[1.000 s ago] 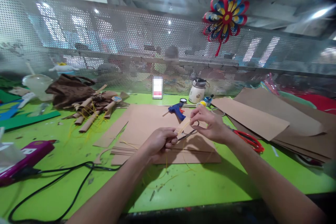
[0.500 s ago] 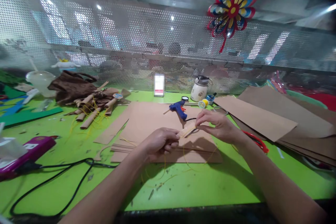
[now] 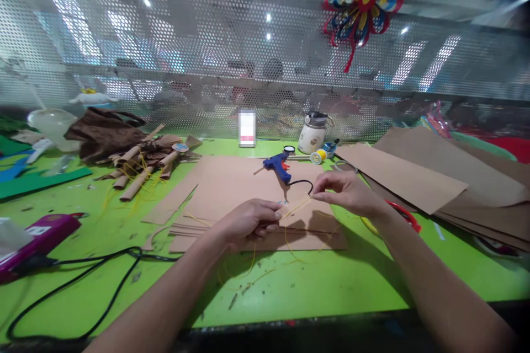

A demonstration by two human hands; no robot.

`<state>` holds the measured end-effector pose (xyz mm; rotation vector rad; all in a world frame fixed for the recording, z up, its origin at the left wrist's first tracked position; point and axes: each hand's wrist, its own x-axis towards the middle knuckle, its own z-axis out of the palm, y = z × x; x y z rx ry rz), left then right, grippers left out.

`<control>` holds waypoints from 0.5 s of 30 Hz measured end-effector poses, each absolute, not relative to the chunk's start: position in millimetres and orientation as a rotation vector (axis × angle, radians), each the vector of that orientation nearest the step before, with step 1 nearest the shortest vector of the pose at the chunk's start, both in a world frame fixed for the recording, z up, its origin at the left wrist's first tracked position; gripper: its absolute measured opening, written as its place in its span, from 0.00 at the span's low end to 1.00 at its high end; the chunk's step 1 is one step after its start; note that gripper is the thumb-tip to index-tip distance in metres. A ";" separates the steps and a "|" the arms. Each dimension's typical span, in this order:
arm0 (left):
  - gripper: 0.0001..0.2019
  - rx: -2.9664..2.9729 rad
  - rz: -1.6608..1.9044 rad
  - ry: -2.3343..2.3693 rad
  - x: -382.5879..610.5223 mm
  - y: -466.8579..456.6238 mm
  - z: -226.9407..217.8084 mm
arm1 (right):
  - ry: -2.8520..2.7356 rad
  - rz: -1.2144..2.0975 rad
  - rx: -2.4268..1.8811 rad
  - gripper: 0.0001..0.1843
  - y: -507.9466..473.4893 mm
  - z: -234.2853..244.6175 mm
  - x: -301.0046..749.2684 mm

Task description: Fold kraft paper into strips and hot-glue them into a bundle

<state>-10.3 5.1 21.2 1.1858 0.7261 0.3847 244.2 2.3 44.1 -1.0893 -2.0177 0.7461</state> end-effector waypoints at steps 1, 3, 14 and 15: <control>0.11 1.190 0.389 0.734 -10.3 5.2 21.2 | -2.025 0.747 -1.092 0.09 2.0 44.1 244.0; 0.12 1.197 0.399 0.741 -10.4 5.4 21.0 | -2.038 0.743 -1.109 0.08 1.3 44.2 243.6; 0.10 1.221 0.373 0.711 -9.8 4.9 22.9 | -2.065 0.771 -1.198 0.06 0.8 40.8 243.0; 0.09 1.213 0.372 0.702 -9.6 4.8 22.8 | -2.082 0.760 -1.183 0.05 0.4 41.4 242.4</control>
